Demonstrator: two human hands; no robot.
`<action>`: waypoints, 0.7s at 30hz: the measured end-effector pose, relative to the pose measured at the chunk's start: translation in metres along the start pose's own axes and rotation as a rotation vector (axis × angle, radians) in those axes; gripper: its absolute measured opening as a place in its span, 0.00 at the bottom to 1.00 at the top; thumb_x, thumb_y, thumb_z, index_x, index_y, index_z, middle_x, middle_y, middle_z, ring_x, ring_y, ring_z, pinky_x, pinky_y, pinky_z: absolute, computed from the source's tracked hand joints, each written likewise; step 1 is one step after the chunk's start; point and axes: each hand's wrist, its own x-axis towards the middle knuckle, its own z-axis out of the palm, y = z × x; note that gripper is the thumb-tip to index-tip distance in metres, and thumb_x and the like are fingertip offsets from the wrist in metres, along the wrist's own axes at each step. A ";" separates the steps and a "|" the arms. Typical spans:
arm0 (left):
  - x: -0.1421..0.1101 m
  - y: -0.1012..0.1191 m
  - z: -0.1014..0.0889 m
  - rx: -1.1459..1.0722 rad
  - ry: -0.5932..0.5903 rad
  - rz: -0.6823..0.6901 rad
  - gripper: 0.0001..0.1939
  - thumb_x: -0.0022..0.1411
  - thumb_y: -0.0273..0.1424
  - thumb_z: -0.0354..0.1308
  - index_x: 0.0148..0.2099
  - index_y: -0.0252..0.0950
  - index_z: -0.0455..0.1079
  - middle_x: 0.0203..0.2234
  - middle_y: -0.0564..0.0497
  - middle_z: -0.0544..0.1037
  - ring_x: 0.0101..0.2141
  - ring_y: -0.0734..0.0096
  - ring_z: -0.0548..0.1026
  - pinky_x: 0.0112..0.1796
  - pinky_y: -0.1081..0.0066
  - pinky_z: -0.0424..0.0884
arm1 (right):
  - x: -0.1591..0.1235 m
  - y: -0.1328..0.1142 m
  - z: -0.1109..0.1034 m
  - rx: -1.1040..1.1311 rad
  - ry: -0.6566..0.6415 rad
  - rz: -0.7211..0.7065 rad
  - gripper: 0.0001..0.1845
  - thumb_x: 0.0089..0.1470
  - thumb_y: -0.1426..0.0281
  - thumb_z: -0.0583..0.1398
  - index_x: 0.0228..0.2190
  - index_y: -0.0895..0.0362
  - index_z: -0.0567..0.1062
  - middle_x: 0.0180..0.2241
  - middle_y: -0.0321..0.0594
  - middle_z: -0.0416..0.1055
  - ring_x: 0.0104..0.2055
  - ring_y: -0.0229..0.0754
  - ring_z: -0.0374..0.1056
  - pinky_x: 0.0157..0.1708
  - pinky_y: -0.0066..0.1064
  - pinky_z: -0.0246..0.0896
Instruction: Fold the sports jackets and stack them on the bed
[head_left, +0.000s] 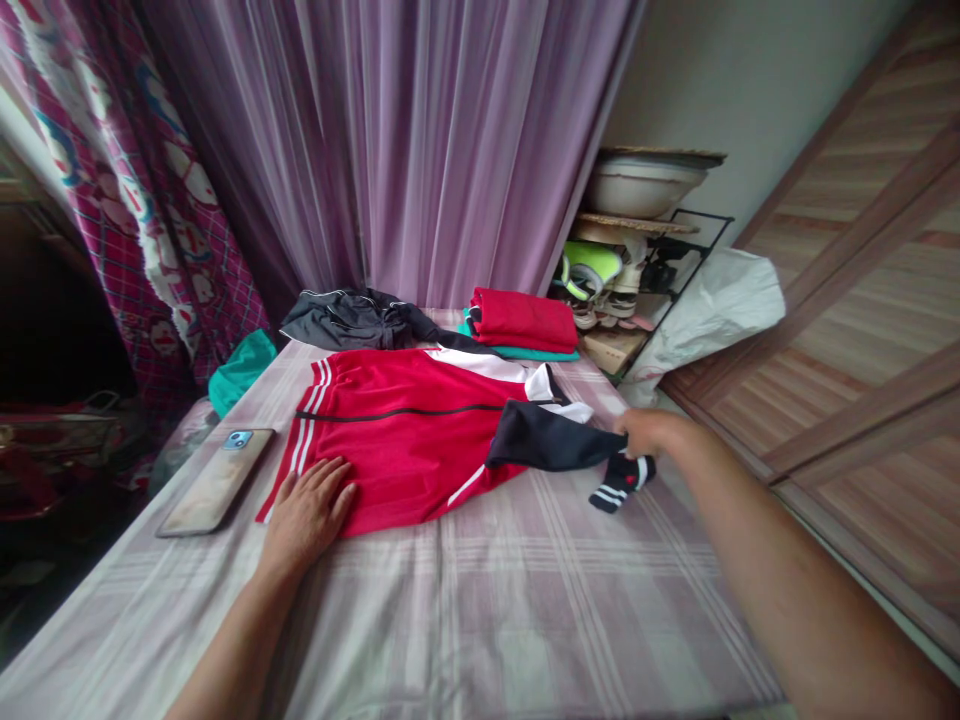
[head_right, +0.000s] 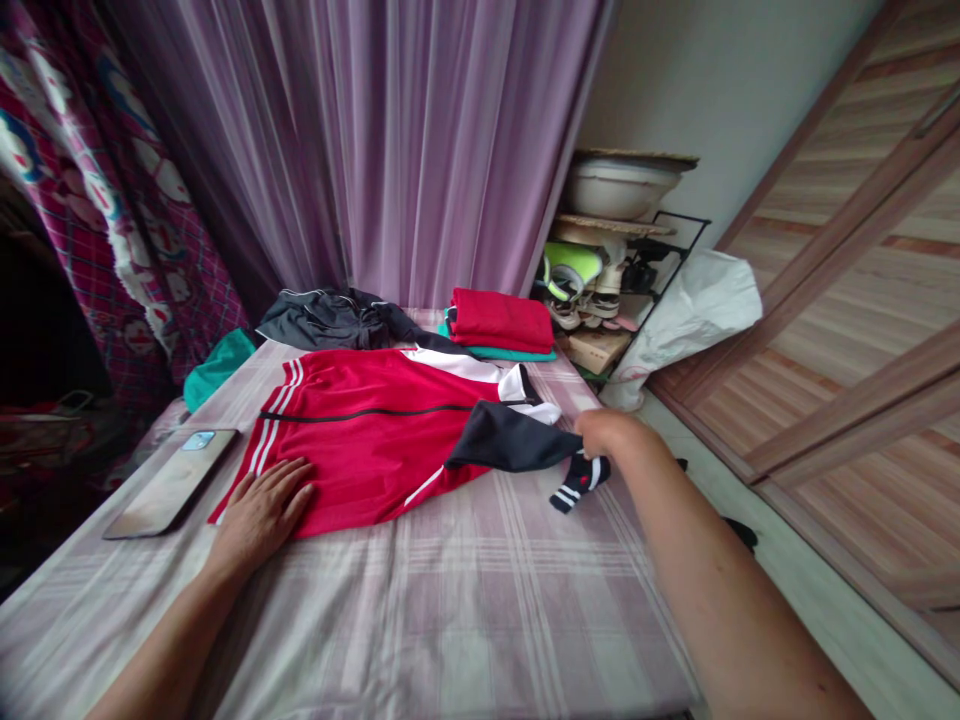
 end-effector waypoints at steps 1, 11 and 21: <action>0.000 0.000 0.001 -0.003 0.002 0.000 0.24 0.68 0.44 0.44 0.58 0.43 0.71 0.58 0.47 0.74 0.60 0.58 0.68 0.61 0.52 0.57 | 0.009 -0.010 -0.013 -0.026 0.045 -0.006 0.07 0.34 0.79 0.68 0.18 0.56 0.77 0.21 0.41 0.73 0.33 0.55 0.75 0.37 0.43 0.69; -0.001 0.000 0.000 -0.003 -0.012 -0.017 0.24 0.69 0.44 0.44 0.58 0.42 0.70 0.59 0.47 0.72 0.60 0.58 0.67 0.61 0.51 0.56 | 0.072 -0.099 0.001 0.249 0.595 -0.468 0.27 0.58 0.67 0.54 0.59 0.55 0.68 0.56 0.47 0.70 0.52 0.47 0.70 0.51 0.38 0.66; -0.001 0.001 -0.001 -0.005 -0.017 -0.023 0.24 0.69 0.44 0.44 0.59 0.42 0.70 0.59 0.47 0.72 0.60 0.57 0.67 0.61 0.50 0.56 | 0.060 -0.060 0.086 -0.176 0.057 -0.013 0.15 0.53 0.57 0.62 0.38 0.53 0.81 0.44 0.48 0.78 0.51 0.56 0.71 0.53 0.48 0.59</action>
